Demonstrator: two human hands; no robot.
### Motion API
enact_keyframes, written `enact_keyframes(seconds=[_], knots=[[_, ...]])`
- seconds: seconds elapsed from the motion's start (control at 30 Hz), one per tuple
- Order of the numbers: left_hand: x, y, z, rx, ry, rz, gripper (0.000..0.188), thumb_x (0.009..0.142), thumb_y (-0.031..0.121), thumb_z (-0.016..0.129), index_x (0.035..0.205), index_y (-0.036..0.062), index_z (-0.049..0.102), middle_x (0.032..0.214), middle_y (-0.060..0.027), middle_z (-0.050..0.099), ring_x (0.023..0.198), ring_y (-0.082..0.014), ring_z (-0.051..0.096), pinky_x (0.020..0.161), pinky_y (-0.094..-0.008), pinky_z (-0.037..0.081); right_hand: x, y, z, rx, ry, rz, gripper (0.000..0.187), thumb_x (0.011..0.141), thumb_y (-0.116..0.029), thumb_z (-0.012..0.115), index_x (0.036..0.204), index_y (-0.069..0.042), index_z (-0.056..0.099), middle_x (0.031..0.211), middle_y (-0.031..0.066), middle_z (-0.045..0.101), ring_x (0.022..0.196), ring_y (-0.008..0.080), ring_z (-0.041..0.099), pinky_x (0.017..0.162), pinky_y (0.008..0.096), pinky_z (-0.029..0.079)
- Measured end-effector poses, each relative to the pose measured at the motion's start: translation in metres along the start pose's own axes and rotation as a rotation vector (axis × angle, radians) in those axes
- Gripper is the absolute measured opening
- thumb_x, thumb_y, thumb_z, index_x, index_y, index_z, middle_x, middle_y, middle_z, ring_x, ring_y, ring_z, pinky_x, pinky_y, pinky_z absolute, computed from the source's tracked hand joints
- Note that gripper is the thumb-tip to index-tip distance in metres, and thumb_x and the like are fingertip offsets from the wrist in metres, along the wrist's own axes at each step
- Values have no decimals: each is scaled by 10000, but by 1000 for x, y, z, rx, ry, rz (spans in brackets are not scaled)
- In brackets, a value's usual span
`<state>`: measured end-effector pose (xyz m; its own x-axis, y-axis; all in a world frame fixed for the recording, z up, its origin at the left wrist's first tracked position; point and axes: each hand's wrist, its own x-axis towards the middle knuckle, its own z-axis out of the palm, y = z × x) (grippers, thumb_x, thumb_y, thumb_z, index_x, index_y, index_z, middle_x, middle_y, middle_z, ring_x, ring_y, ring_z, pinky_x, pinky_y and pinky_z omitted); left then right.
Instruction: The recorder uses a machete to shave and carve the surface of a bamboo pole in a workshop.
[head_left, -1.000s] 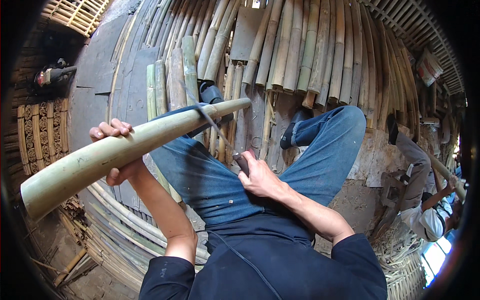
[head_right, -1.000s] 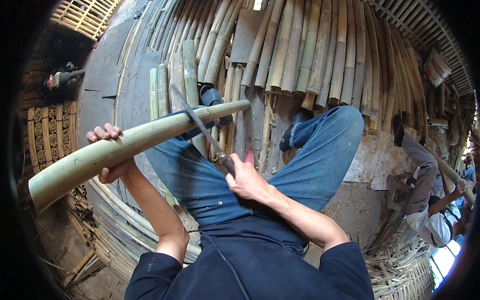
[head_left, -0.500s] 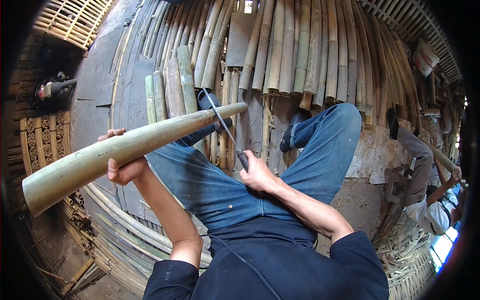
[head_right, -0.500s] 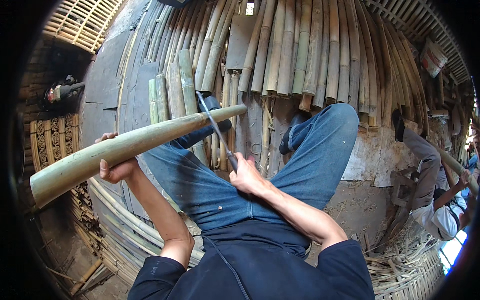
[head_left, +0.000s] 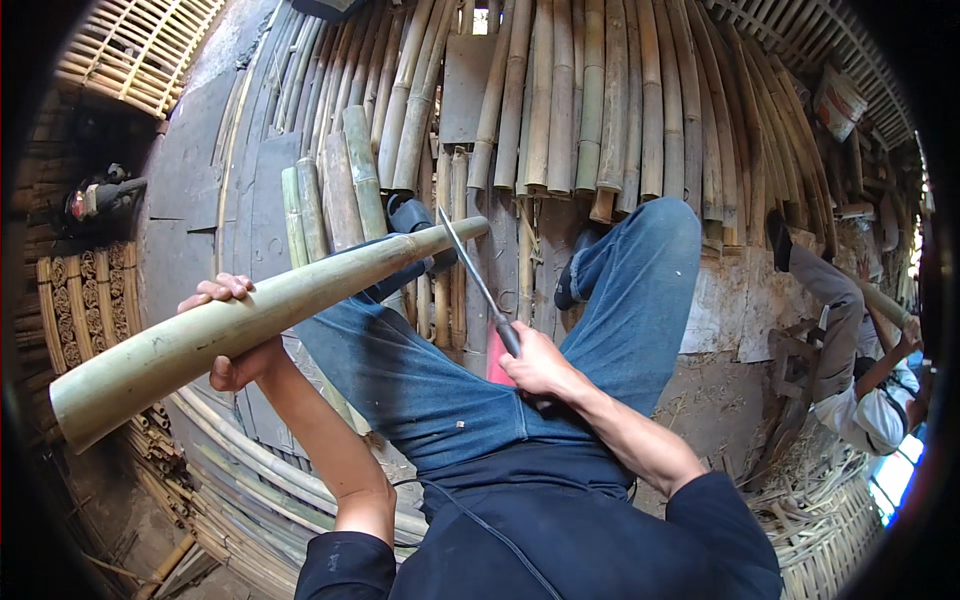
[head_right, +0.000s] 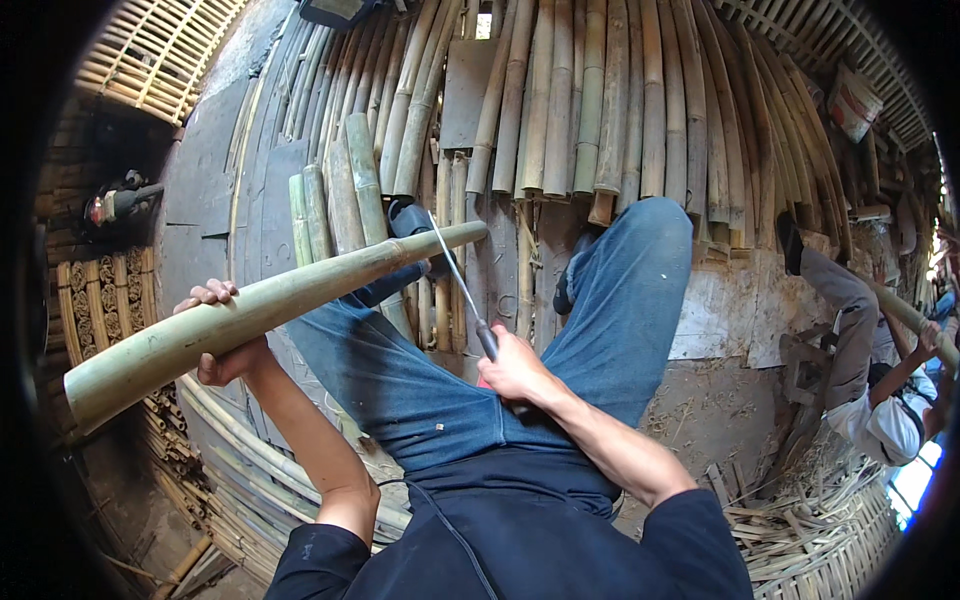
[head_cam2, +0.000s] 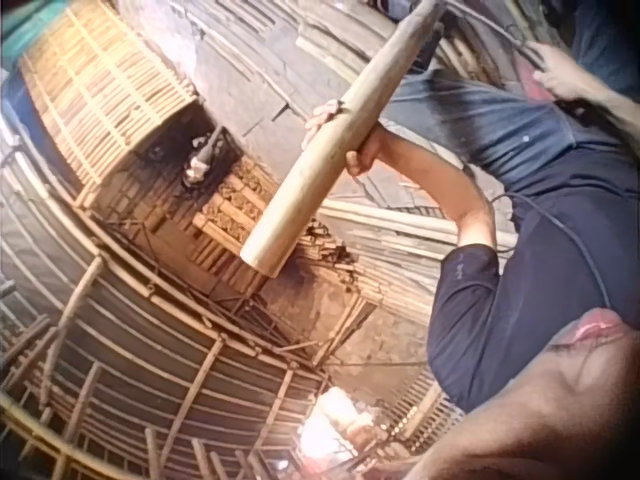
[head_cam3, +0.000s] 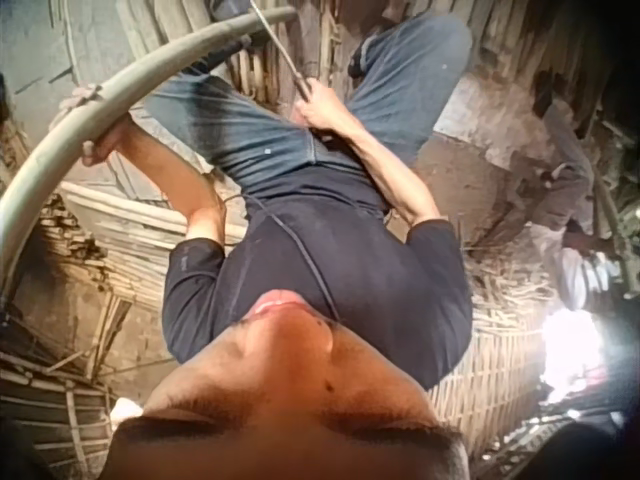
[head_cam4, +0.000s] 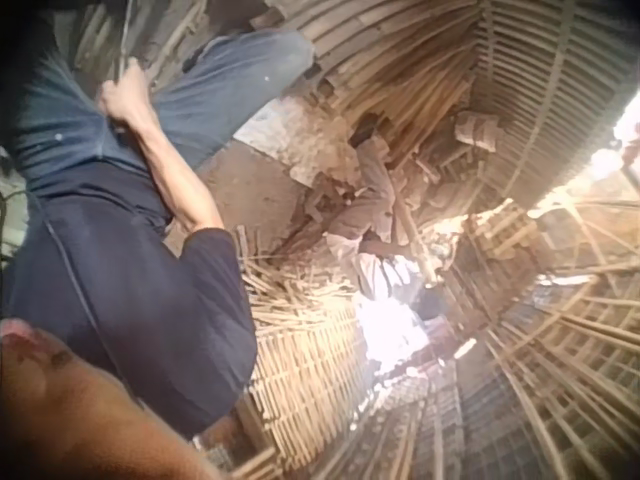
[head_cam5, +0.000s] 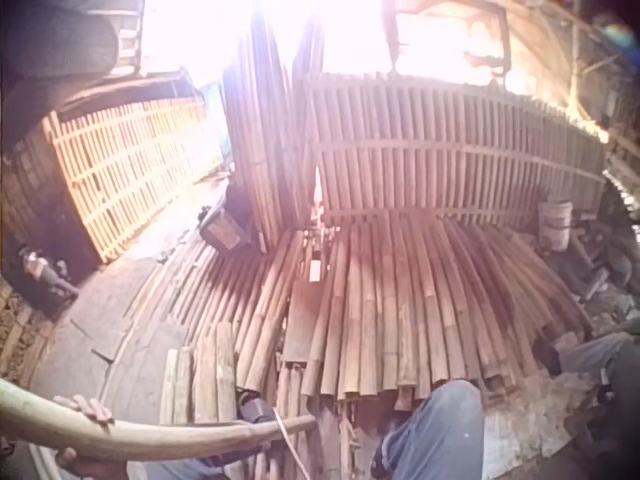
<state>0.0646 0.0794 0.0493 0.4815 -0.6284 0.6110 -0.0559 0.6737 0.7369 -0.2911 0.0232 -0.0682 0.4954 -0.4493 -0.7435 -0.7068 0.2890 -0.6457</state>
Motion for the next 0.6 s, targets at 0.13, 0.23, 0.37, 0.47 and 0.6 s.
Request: enact_keyframes(seconds=[0.13,0.23,0.37,0.47,0.6], knots=[[0,-10,8,-10,40,4,682,636,396,618,1193,9,545,1011,-153,550,935,-283,513,902,-417,396,-59,13,-24,11,118,-165,487,824,-140,594,1282,7,519,802,218,659,793,330,698,701,426,519],[7,-19,11,-131,141,-41,723,618,391,609,1215,-10,540,1040,-161,565,959,-297,508,911,-422,399,-92,18,-37,151,-21,-149,381,797,-85,626,1158,13,557,744,145,618,662,175,633,647,319,500],[17,-26,15,-79,83,-29,720,636,389,603,1226,-19,540,1062,-170,589,958,-314,538,916,-434,415,-97,0,-64,22,86,-558,300,812,-91,659,1084,-20,554,769,100,629,636,144,621,629,264,491],[20,-27,21,-109,41,-10,715,645,390,612,1227,-19,541,1068,-173,599,950,-313,553,909,-437,426,-81,-28,-77,408,-7,-259,211,909,-148,644,1038,2,572,758,107,657,586,147,628,569,300,499],[18,-26,21,-91,37,-13,704,648,401,629,1211,-13,547,1050,-172,598,945,-305,555,906,-430,437,-38,-56,-81,132,110,-308,218,982,-182,586,1077,14,584,684,90,646,496,140,616,486,303,488]])
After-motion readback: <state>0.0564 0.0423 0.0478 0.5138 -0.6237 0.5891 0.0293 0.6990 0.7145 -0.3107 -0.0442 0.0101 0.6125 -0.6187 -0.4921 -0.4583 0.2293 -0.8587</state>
